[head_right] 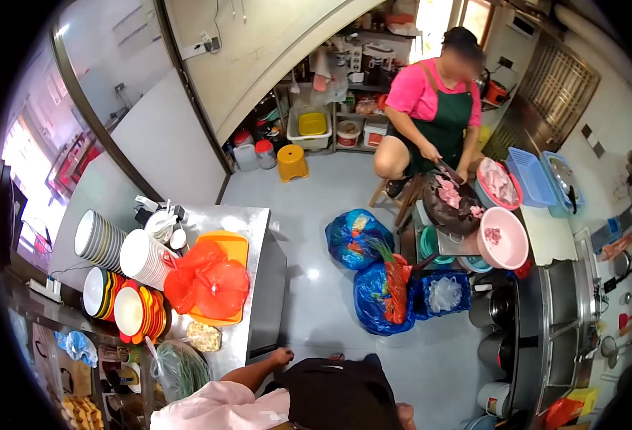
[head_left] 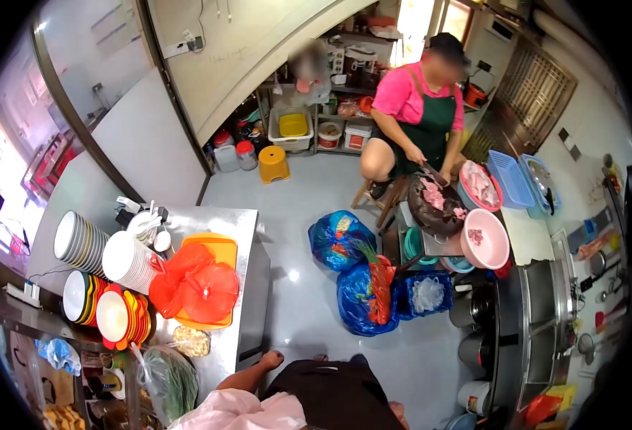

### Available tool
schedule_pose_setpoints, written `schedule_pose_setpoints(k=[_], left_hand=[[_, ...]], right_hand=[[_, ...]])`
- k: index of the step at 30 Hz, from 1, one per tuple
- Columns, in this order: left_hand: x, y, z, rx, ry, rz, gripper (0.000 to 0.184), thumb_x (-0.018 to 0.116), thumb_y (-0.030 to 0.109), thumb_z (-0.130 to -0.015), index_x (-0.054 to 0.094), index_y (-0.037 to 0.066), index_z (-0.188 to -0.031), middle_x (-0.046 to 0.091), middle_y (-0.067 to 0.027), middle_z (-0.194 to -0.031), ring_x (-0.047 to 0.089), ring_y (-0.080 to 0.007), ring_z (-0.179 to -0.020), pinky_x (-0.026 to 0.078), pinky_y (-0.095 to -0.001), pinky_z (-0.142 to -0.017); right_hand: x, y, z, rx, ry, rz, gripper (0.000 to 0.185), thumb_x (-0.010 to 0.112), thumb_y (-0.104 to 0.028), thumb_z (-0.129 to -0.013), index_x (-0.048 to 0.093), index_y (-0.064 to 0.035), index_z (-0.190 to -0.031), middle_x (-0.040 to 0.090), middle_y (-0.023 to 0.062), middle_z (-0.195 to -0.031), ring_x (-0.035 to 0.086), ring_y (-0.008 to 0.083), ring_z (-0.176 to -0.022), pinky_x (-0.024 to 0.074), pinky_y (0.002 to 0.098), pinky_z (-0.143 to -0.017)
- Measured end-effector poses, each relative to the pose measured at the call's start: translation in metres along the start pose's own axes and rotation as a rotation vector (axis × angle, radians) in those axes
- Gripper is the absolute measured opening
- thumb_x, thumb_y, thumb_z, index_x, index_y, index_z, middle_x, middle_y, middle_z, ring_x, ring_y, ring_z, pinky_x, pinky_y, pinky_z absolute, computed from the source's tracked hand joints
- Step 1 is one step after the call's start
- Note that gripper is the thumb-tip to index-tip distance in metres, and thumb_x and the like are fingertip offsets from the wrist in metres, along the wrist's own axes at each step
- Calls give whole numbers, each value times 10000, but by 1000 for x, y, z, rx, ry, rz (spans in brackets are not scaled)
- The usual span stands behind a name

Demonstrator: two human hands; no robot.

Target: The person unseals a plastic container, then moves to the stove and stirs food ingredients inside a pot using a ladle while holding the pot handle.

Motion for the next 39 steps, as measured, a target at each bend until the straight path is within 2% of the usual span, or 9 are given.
schedule_pose_setpoints(k=[2, 6, 10, 13, 16, 19, 22, 29, 39], left_hand=[[-10, 2, -11, -17, 49, 118, 304, 641, 330, -828, 751, 135, -1034, 725, -139, -1054, 683, -315, -1008, 525, -412, -901], [-20, 30, -31, -35, 55, 322, 290, 657, 317, -828, 747, 122, -1023, 738, -112, -944, 697, -252, -917, 531, -362, -856], [-48, 73, -56, 75, 113, 280, 271, 675, 294, -846, 742, 102, -1025, 742, -73, -931, 688, -191, -850, 534, -341, -822], [-75, 78, -76, 88, 130, 486, 250, 678, 238, -870, 725, 48, -1025, 733, -91, -914, 679, -174, -805, 536, -338, -787], [-140, 84, -100, -30, 187, 478, 223, 654, 212, -896, 714, 37, -1020, 713, -100, -851, 671, -180, -766, 532, -330, -745], [-217, 105, -101, -21, 313, 339, 240, 634, 210, -913, 696, 42, -1074, 717, -105, -855, 677, -198, -770, 535, -338, -741], [-270, 122, -118, 55, 536, 572, 275, 634, 239, -918, 685, 51, -1114, 723, -109, -879, 683, -210, -789, 539, -354, -759], [-332, 207, -176, 120, 475, 602, 292, 620, 258, -918, 681, 70, -1134, 725, -125, -981, 693, -244, -915, 530, -358, -837], [-547, 211, -244, 316, 788, 819, 242, 557, 145, -966, 650, 32, -1158, 717, -95, -970, 672, -174, -910, 517, -310, -830]], right_hand=[[-10, -27, -51, 19, -106, 510, 321, 498, -279, -899, 746, -89, -824, 704, 141, -790, 658, 272, -675, 508, 382, -616], [-18, -94, -133, -202, -269, -725, 221, 578, -144, -878, 729, 16, -863, 716, 72, -806, 633, 164, -699, 508, 300, -622], [-29, -104, -238, -117, -253, -434, 189, 572, -118, -866, 713, -12, -798, 673, 81, -724, 618, 186, -607, 513, 332, -554], [-42, -179, -319, 282, -289, 88, 140, 577, -105, -862, 665, -29, -783, 639, 93, -691, 586, 206, -532, 480, 345, -465], [-45, -242, -390, 699, -138, -172, 89, 587, -92, -852, 625, -13, -842, 628, 115, -707, 576, 221, -497, 445, 342, -390], [-43, -231, -499, 613, -231, -72, 96, 577, -103, -871, 634, -35, -835, 638, 95, -709, 591, 213, -509, 493, 345, -428], [-33, -340, -566, 565, -208, -32, 115, 554, -121, -891, 639, -43, -885, 654, 80, -742, 619, 196, -565, 507, 331, -466], [44, -456, -688, 481, -379, -75, 108, 538, -123, -923, 619, -53, -940, 665, 79, -783, 620, 174, -571, 515, 320, -473], [102, -558, -804, 119, -655, 411, 193, 555, -74, -869, 670, -85, -715, 498, -6, -539, 416, 106, -417, 299, 272, -389]])
Point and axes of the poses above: each hand's wrist, its own z-axis away from the middle knuckle, its own x-axis out of the palm, y = z × x, the point moved 8 cm from there along -z, towards the middle knuckle
